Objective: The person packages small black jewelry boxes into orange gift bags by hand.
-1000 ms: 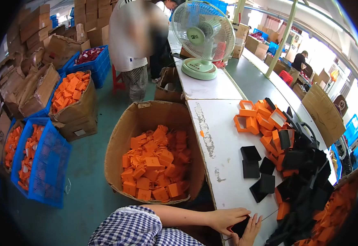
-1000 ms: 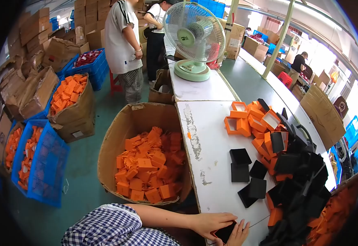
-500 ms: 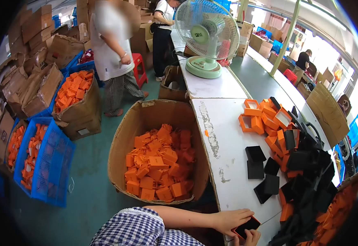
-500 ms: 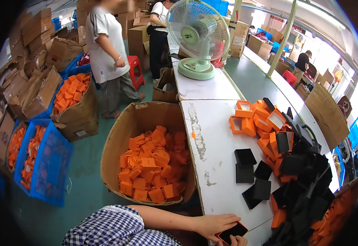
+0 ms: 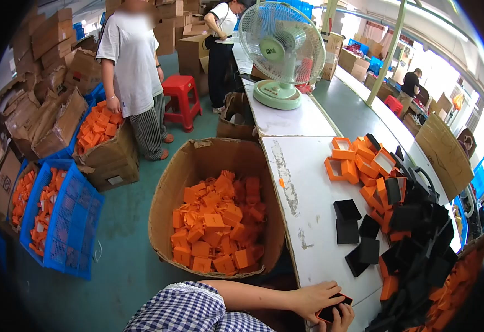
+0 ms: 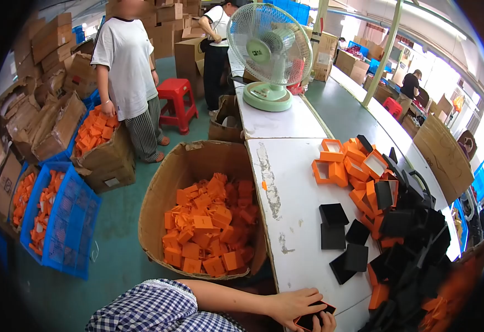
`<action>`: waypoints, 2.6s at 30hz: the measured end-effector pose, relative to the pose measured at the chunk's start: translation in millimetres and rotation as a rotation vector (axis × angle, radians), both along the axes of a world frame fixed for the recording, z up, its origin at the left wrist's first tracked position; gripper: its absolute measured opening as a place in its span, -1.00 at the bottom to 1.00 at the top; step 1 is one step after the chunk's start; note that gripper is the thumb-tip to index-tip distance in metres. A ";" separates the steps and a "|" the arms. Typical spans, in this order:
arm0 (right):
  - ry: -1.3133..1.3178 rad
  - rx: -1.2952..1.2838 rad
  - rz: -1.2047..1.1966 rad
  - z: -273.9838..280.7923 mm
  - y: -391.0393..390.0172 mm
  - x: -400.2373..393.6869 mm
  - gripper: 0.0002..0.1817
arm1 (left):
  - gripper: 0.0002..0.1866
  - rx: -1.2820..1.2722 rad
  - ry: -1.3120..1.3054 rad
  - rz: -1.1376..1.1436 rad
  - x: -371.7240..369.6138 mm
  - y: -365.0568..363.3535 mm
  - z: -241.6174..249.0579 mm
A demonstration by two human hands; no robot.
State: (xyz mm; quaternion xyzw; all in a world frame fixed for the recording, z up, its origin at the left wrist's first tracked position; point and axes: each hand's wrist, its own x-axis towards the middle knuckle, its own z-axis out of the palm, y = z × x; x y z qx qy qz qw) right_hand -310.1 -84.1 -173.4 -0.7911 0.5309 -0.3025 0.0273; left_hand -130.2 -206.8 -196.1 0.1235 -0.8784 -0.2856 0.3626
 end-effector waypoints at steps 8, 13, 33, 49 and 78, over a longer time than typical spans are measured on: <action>-0.240 0.178 -0.395 -35.4 6.4 -24.1 -0.46 | -0.14 -0.035 0.064 0.024 -2.4 1.5 -6.2; -0.290 0.190 -0.399 -32.9 6.7 -23.3 -0.47 | -0.14 -0.038 0.078 0.019 -3.9 2.2 -8.1; -0.391 0.203 -0.455 1.5 3.5 -2.8 -0.67 | 0.06 -0.093 -0.307 -0.050 -10.8 -7.6 12.6; -0.011 -0.159 -0.898 48.4 97.4 -128.9 -0.53 | -0.01 -0.222 -0.668 -0.201 -28.4 -20.1 61.3; -1.516 0.354 -0.309 -30.3 165.8 -191.9 -0.06 | -0.61 -0.319 -0.208 -0.048 -18.5 2.5 0.2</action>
